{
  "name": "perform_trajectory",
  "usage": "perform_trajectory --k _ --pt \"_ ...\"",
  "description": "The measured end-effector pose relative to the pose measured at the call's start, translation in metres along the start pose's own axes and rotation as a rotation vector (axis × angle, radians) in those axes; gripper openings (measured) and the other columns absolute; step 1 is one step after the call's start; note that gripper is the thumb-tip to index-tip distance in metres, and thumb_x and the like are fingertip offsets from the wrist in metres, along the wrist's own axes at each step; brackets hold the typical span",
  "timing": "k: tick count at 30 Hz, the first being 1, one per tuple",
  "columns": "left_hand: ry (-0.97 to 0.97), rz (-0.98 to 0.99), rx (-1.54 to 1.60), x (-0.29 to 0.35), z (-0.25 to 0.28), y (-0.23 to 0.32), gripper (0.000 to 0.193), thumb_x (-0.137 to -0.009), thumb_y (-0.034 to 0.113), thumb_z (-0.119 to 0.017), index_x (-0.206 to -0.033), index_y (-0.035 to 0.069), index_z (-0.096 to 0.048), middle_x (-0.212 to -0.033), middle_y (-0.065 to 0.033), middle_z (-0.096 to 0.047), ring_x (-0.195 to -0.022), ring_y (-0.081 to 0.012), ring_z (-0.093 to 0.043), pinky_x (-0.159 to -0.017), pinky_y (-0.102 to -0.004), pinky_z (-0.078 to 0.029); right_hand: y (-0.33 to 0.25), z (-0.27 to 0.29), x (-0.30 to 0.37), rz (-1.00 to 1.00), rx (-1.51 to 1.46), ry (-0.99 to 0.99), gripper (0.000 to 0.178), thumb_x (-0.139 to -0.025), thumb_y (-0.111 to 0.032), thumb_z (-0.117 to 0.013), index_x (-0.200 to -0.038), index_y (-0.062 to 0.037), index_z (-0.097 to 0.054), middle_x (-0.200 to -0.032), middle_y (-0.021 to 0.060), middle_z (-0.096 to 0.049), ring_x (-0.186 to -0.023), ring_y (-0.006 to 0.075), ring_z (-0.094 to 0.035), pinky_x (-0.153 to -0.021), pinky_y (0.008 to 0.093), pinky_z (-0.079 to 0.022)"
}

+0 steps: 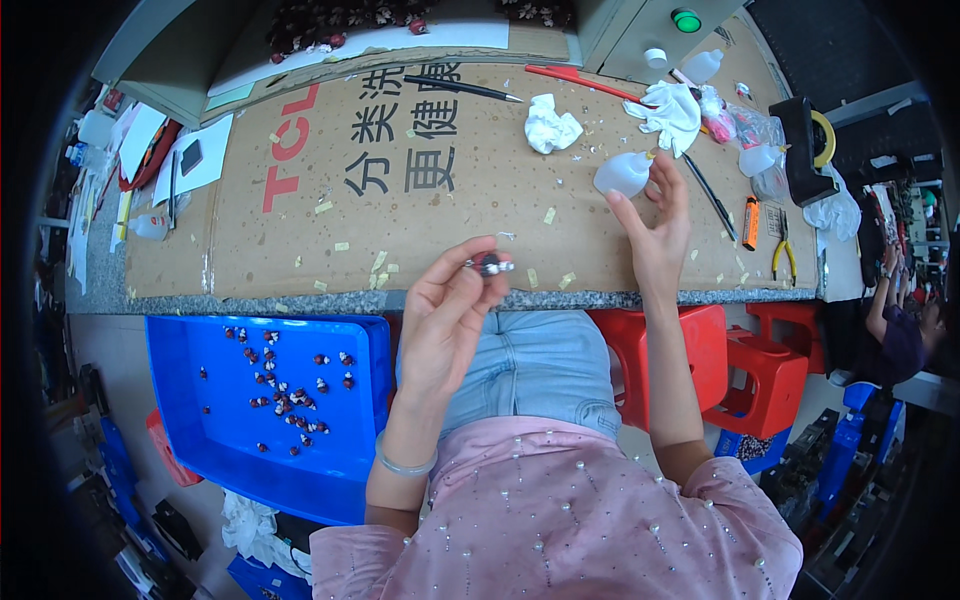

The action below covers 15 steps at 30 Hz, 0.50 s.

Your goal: The person retrieves figurine parts from a machine, applies glue to the components using a squeeze bottle, and connects the figurine pieces together by hand.

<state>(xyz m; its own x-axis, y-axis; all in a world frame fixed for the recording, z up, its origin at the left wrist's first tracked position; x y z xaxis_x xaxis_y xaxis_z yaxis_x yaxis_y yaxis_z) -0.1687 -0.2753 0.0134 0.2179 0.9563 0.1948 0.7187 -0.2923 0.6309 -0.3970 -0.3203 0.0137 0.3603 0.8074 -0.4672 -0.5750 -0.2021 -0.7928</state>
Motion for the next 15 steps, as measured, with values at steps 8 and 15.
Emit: perform_trajectory --k 8,15 --pt "-0.001 -0.087 -0.341 0.001 -0.005 -0.003 0.029 -0.087 -0.001 -0.056 -0.116 -0.005 -0.055 -0.105 -0.0136 -0.063 -0.088 -0.0155 -0.062 -0.078 -0.0256 -0.049 -0.002 -0.007 -0.003 -0.197 -0.396 -0.218 0.045 -0.084 -0.006 -0.062 -0.125 0.0057 -0.047 -0.105 0.0111 -0.060 -0.097 0.0128 -0.056 -0.085 0.0266 -0.044" --pt "0.018 -0.343 -0.597 -0.002 -0.004 -0.004 0.022 -0.085 -0.002 -0.058 -0.106 -0.004 -0.061 -0.100 -0.0107 -0.065 -0.087 -0.0118 -0.060 -0.077 -0.0234 -0.047 -0.045 0.015 0.051 -0.179 -0.379 -0.358 0.046 -0.076 -0.011 -0.074 -0.115 0.0028 -0.052 -0.094 0.0084 -0.064 -0.084 0.0127 -0.061 -0.073 0.0241 -0.048"
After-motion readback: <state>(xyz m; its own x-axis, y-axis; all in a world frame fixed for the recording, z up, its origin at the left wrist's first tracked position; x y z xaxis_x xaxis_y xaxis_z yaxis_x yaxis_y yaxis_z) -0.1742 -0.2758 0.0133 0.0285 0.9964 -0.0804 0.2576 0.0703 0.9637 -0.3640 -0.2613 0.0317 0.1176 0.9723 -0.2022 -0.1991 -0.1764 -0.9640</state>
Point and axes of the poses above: each hand's wrist, its own x-axis away from the middle knuckle, its own z-axis out of the back of the hand, y = z × x, the point moved 2 cm from there along -x, towards the middle knuckle
